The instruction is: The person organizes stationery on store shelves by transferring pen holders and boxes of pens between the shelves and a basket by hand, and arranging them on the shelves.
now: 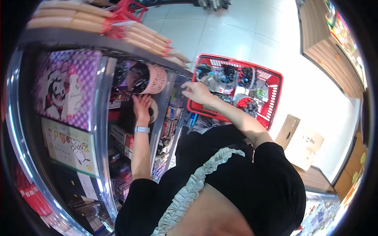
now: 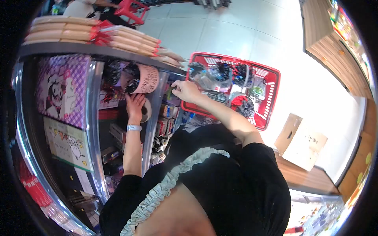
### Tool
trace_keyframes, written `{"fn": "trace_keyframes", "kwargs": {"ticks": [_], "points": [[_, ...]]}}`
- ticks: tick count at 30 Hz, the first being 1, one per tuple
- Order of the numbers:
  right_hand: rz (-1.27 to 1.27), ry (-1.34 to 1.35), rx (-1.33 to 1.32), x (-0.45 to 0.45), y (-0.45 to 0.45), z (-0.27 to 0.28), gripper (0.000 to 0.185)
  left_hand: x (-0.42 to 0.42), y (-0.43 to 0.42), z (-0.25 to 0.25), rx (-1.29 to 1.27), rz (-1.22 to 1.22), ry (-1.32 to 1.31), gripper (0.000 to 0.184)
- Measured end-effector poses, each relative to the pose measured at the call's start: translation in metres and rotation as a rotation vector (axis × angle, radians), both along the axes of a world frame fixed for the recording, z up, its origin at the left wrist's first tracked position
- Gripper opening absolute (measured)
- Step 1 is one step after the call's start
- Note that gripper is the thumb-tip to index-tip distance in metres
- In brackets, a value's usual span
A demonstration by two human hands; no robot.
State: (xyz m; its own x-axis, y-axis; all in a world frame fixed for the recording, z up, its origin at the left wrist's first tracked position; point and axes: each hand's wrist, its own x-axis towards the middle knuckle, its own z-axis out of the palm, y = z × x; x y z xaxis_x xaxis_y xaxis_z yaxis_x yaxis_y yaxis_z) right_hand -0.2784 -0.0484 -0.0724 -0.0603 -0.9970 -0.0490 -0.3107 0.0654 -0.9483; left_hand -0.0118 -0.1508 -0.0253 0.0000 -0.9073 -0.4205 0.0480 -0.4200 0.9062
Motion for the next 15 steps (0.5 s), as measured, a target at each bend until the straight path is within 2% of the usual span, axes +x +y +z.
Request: {"fn": "trace_keyframes", "kwargs": {"ticks": [2, 5, 8, 9, 12, 13, 15], "points": [[-0.055, -0.03, 0.002, -0.017, 0.022, -0.02, 0.029, -0.001, 0.016, -0.009, -0.07, 0.099, -0.125, 0.047], [-0.178, -0.073, 0.062, -0.047, 0.062, -0.041, 0.028, -0.025, 0.048, -0.009, -0.376, 0.152, -0.446, 0.034], [-0.293, -0.063, 0.06, -0.083, 0.104, -0.07, 0.026, -0.052, 0.073, -0.018, -0.442, 0.069, -0.414, 0.028], [-0.343, -0.069, 0.141, -0.093, 0.118, -0.079, 0.026, -0.07, 0.083, -0.01, -0.485, -0.001, -0.383, 0.027], [-0.483, -0.047, 0.32, -0.125, 0.155, -0.094, 0.024, -0.107, 0.099, -0.014, -0.421, -0.181, -0.287, 0.028], [-0.559, -0.078, 0.262, -0.134, 0.164, -0.118, 0.021, -0.117, 0.102, -0.016, -0.398, -0.263, -0.303, 0.028], [-0.686, -0.209, 0.265, -0.152, 0.174, -0.113, 0.017, -0.134, 0.107, -0.019, -0.337, -0.4, -0.291, 0.029]]}}
